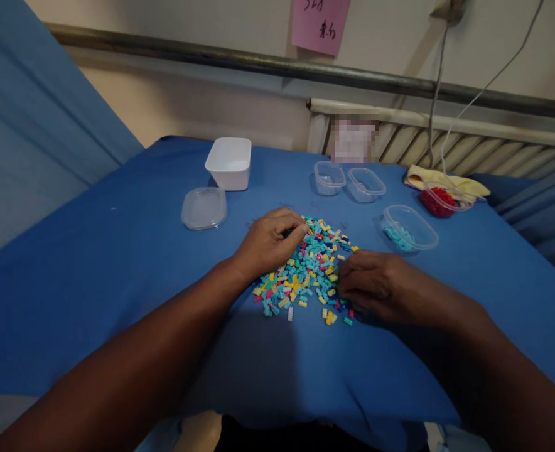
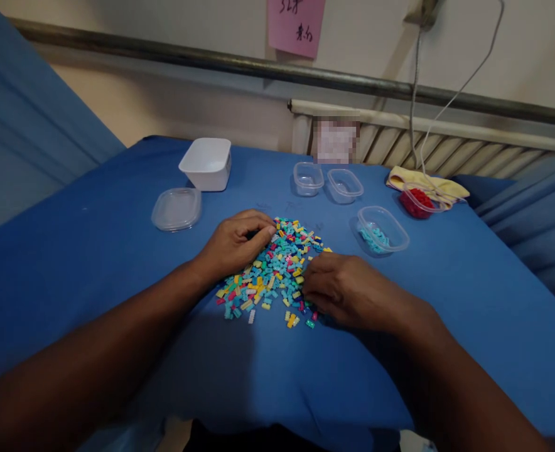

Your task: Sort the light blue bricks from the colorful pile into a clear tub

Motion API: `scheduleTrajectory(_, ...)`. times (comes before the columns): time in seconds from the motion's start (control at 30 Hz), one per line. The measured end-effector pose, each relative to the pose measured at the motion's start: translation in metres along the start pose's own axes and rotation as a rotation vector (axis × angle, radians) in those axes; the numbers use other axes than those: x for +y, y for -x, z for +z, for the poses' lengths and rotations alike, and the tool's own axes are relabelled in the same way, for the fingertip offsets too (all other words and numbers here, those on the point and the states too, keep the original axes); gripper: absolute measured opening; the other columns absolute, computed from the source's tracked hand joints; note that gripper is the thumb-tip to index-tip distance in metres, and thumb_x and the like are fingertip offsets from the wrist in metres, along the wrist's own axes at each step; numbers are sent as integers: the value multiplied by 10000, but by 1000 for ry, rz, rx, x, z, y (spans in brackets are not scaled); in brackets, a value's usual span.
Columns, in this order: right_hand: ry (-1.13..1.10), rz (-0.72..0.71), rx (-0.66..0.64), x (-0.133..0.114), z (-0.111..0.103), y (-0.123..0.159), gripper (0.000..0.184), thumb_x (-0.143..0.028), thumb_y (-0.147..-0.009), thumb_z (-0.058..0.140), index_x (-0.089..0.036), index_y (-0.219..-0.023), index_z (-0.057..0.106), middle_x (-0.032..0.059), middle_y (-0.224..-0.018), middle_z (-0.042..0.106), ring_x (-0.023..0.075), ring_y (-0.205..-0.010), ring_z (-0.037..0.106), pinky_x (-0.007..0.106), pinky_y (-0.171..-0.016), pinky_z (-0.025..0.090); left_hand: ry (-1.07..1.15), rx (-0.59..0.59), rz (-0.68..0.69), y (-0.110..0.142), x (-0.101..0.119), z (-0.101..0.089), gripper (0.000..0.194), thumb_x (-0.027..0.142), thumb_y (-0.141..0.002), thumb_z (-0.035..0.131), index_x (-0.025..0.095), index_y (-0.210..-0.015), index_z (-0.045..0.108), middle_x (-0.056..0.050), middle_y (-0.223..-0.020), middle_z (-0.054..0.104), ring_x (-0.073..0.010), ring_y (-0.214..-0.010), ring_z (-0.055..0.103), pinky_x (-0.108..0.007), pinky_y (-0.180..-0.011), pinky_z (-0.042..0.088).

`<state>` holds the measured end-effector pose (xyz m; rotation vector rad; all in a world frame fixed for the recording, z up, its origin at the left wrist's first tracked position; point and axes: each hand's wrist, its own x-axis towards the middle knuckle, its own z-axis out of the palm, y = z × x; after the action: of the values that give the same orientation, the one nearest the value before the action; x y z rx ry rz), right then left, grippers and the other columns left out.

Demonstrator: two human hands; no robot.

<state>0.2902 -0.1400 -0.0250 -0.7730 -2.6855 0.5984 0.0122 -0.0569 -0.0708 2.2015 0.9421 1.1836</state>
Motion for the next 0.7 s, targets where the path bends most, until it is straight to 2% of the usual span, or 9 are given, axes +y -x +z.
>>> scheduleTrajectory(0.1, -23, 32, 56, 6, -6, 8, 125, -210, -1098, 645, -211, -1091, 769, 87, -1061, 777, 220, -953, 730, 362, -838, 585, 2, -2, -11, 0, 1, 0, 215, 306, -1046, 663, 216, -911, 804, -66, -1036, 802, -238, -1025, 754, -416, -950, 588)
scheduleTrajectory(0.2, -55, -11, 84, 1, 0, 5, 148, -202, -1094, 653, -225, -1180, 770, 90, -1136, 796, 231, -1042, 749, 390, -944, 594, 5, -1, -3, -1, 0, 1, 210, 302, -1046, 666, 216, -913, 805, -65, -1040, 805, -237, -1024, 755, -412, -956, 587)
scheduleTrajectory(0.33, -99, -40, -29, -12, 10, -2, 153, -166, -1089, 651, -230, -1123, 786, 67, -1092, 806, 212, -1003, 745, 383, -964, 578, -11, 2, 20, -1, -2, 1, 207, 300, -1051, 671, 215, -916, 802, -59, -1041, 809, -228, -1014, 758, -394, -960, 580)
scheduleTrajectory(0.47, -114, 29, -72, -8, -1, 9, 170, -191, -1112, 630, -212, -1023, 773, 61, -993, 788, 197, -925, 723, 360, -884, 570, 9, 4, 10, -1, 0, 1, 216, 287, -1045, 670, 207, -889, 796, -60, -1024, 804, -226, -1010, 757, -386, -942, 576)
scheduleTrajectory(0.53, -113, 47, -47, 0, -7, 14, 156, -226, -1114, 641, -215, -1019, 765, 59, -979, 778, 197, -917, 720, 346, -841, 575, 11, 3, 5, -1, 1, 1, 213, 282, -1044, 670, 207, -894, 800, -58, -1018, 798, -223, -1002, 755, -384, -925, 575)
scheduleTrajectory(0.6, -85, 44, 29, 6, -7, 14, 112, -243, -1107, 654, -229, -1107, 766, 72, -1050, 784, 212, -972, 730, 356, -860, 592, 8, -3, 12, -1, 1, 1, 210, 279, -1047, 669, 209, -896, 797, -53, -1016, 795, -220, -997, 753, -386, -917, 575)
scheduleTrajectory(0.7, 14, -1, 118, 7, 4, 3, 247, -174, -1095, 618, -231, -1305, 736, 124, -1250, 774, 258, -1117, 724, 419, -957, 602, 3, -9, 21, -1, 0, 1, 209, 278, -1052, 665, 213, -896, 788, -48, -1020, 799, -221, -1003, 754, -394, -928, 578)
